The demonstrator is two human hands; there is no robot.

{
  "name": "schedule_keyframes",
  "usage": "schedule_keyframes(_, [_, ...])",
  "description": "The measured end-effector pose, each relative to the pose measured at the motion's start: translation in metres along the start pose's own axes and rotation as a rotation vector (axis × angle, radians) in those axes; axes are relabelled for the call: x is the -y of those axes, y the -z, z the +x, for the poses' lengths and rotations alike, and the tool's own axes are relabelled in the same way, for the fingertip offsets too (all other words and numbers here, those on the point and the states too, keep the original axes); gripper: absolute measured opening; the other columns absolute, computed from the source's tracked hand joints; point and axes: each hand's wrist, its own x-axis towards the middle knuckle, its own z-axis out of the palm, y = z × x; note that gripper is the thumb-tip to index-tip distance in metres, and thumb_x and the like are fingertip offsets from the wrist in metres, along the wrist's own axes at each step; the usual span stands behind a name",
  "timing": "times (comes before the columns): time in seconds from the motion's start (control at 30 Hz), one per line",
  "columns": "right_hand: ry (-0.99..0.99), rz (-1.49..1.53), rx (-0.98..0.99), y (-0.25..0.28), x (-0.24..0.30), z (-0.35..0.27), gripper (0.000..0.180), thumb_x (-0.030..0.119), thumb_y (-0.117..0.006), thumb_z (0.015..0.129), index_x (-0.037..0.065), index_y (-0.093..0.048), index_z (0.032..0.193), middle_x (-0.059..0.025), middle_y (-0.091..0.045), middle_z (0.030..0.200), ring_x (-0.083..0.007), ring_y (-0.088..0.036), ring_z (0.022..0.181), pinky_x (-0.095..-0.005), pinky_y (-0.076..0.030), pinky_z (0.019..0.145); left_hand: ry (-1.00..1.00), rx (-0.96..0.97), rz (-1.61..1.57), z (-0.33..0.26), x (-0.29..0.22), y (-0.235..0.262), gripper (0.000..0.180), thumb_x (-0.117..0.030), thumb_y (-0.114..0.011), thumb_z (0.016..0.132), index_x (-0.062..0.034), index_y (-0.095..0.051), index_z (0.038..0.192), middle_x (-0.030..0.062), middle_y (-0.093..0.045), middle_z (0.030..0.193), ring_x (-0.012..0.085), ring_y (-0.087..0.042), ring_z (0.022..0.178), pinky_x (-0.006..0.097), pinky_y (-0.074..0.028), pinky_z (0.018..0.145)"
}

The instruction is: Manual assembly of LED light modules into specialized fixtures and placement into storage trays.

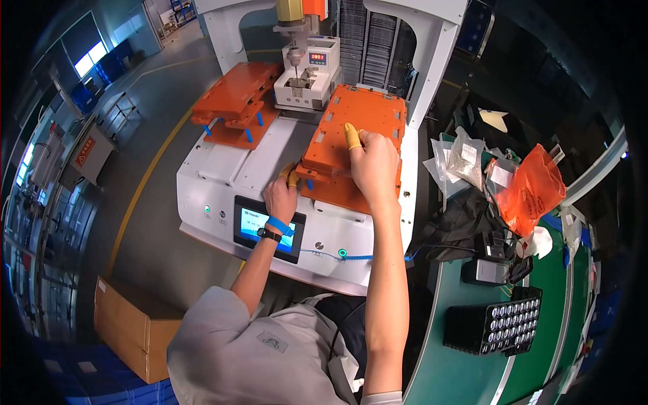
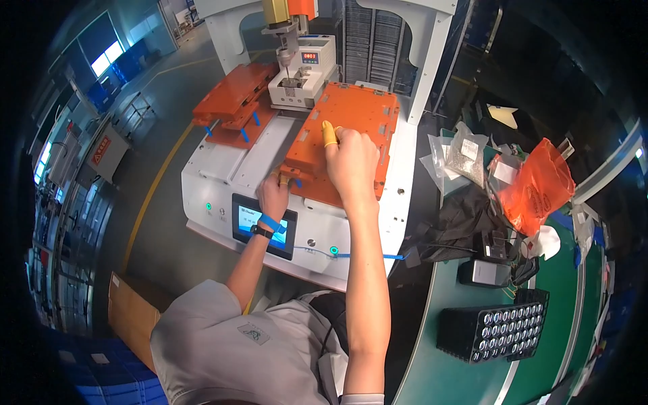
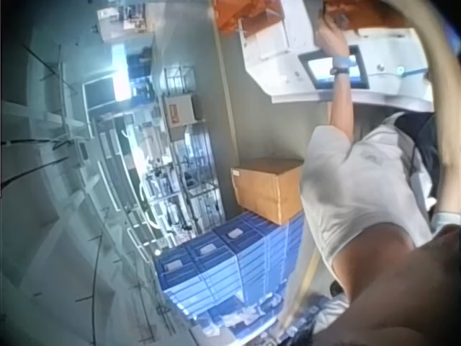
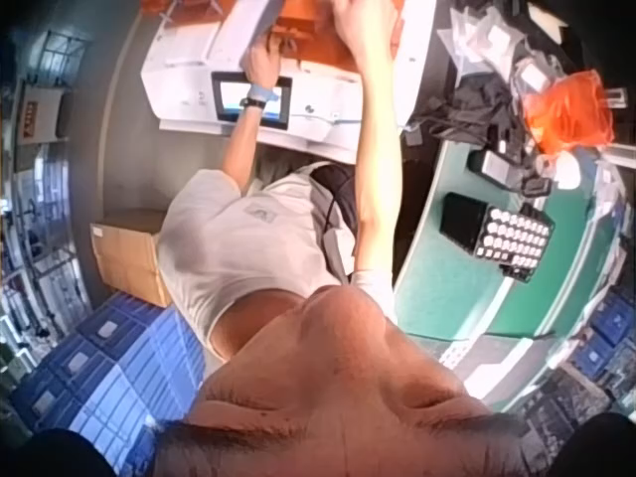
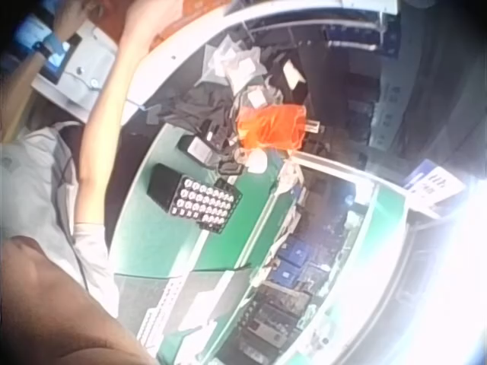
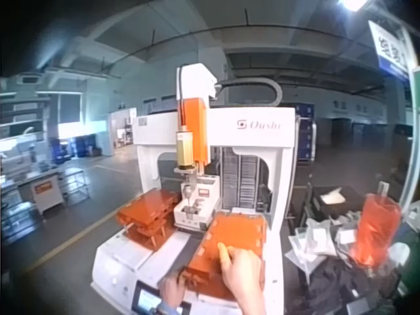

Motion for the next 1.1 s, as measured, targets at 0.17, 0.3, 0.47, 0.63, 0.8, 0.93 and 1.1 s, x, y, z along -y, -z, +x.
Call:
schedule_keyframes(0.17, [-0.048,0.028,0.038,-0.001,0.003,0.001,0.026,0.015,-0.064,0.091,-0.003,-0.069,0.073,-0.0249,-0.061,0.064,-0.0441,-0.063,0.067,-0.0504,-0.049,0.065,-0.077,-0.097,-0.032,0.0,0.01,-0.008,0.02,-0.014,-0.063,0.093,0.005,-0.065,0.091,0.0273,-0.065,0.076,0.0484,-0.064,0.078,0.057,-0.047,0.068])
schedule_keyframes(0.3, [-0.029,0.004,0.033,0.001,0.004,0.0,0.03,0.017,-0.063,0.093,-0.004,-0.066,0.072,-0.0222,-0.059,0.061,-0.0398,-0.061,0.06,-0.0476,-0.048,0.062,-0.059,-0.072,-0.02,0.0,0.012,-0.009,0.02,-0.016,-0.065,0.093,0.0038,-0.066,0.093,0.0254,-0.065,0.075,0.0474,-0.063,0.077,0.056,-0.046,0.066])
schedule_keyframes(0.47, [-0.001,-0.018,0.012,-0.001,0.0,0.0,0.034,0.021,-0.062,0.095,-0.004,-0.064,0.071,-0.0189,-0.059,0.058,-0.0361,-0.059,0.055,-0.0453,-0.047,0.06,-0.076,-0.103,-0.053,0.001,0.01,-0.011,0.021,-0.018,-0.067,0.094,0.0002,-0.068,0.104,0.0232,-0.066,0.077,0.0459,-0.064,0.076,0.054,-0.047,0.066])
schedule_keyframes(0.63, [-0.018,-0.016,0.038,-0.002,-0.001,0.001,0.033,0.02,-0.062,0.095,-0.004,-0.065,0.071,-0.0193,-0.06,0.058,-0.0368,-0.06,0.056,-0.045,-0.047,0.06,0.012,0.014,-0.02,0.001,-0.003,0.001,0.023,-0.01,-0.069,0.092,0.0035,-0.068,0.111,0.0231,-0.072,0.094,0.0437,-0.069,0.089,0.052,-0.054,0.078])
schedule_keyframes(0.8, [-0.02,-0.001,0.041,-0.002,0.001,0.0,0.033,0.019,-0.062,0.094,-0.004,-0.065,0.072,-0.0198,-0.061,0.059,-0.0377,-0.061,0.057,-0.0453,-0.047,0.06,0.005,0.013,-0.04,0.005,0.013,-0.001,0.029,-0.005,-0.067,0.091,0.0059,-0.065,0.118,0.0263,-0.071,0.096,0.0465,-0.067,0.091,0.054,-0.053,0.081])
schedule_keyframes(0.93, [-0.004,0.002,0.027,0.0,-0.001,-0.001,0.034,0.022,-0.062,0.095,-0.003,-0.066,0.072,-0.02,-0.062,0.061,-0.0389,-0.061,0.059,-0.0464,-0.047,0.06,-0.083,-0.105,0.015,0.009,0.021,0.017,0.027,0.006,-0.058,0.085,0.0083,-0.066,0.111,0.032,-0.068,0.095,0.0497,-0.064,0.095,0.054,-0.052,0.081])
schedule_keyframes(1.1, [0.033,0.034,-0.014,0.002,-0.001,-0.002,0.027,0.018,-0.063,0.089,-0.002,-0.068,0.072,-0.0218,-0.062,0.063,-0.0411,-0.063,0.064,-0.0492,-0.049,0.064,0.056,-0.02,0.286,0.024,0.026,0.052,0.017,-0.009,-0.062,0.092,0.0067,-0.068,0.097,0.0295,-0.07,0.089,0.0486,-0.068,0.086,0.055,-0.055,0.076])
